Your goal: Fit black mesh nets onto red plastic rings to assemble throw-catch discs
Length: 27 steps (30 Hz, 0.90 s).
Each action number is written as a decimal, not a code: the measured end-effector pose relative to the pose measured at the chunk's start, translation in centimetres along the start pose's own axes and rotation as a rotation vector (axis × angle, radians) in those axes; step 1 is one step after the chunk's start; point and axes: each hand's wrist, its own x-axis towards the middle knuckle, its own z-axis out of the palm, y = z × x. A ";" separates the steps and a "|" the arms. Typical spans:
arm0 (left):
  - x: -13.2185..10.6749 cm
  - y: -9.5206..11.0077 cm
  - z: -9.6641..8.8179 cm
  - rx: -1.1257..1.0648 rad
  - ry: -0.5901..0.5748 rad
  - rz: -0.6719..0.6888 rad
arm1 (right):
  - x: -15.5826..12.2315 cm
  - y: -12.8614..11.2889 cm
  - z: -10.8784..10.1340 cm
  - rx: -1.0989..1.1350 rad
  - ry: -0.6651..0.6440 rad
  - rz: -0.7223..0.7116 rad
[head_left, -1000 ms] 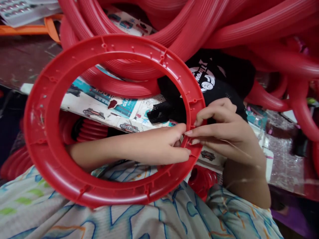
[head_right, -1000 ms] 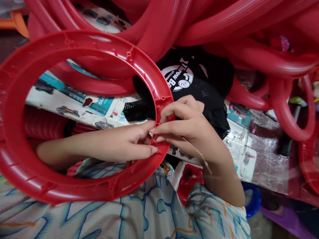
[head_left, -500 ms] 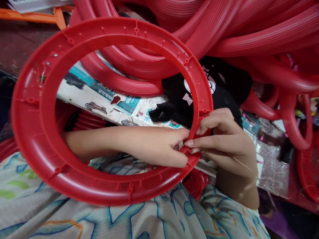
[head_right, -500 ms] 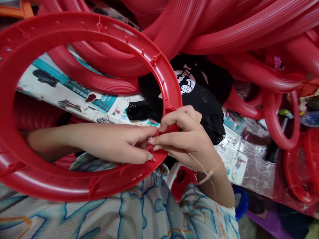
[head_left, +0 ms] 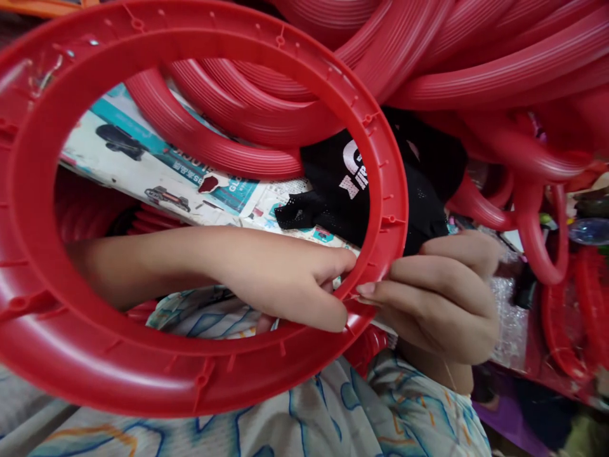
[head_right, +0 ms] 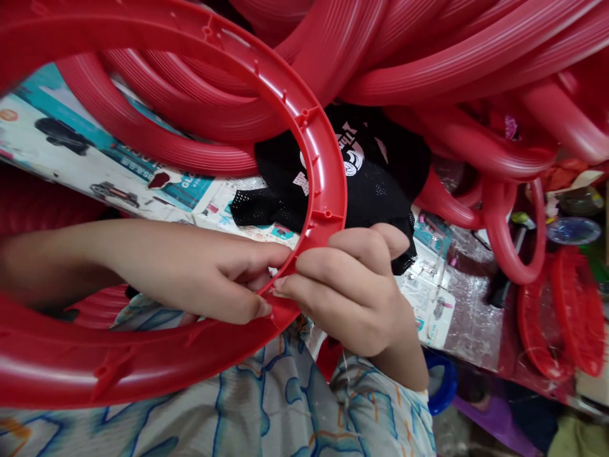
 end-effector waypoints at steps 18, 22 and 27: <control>-0.3 -0.1 -0.4 0.100 0.008 -0.006 | 3.4 -3.5 -2.0 -0.029 -0.136 0.017; -0.5 0.1 -0.4 0.090 -0.002 -0.026 | 3.9 -3.3 -2.2 0.034 -0.158 0.000; -1.0 0.4 -0.3 0.132 -0.001 -0.047 | 4.5 -3.2 -2.9 0.060 -0.203 -0.038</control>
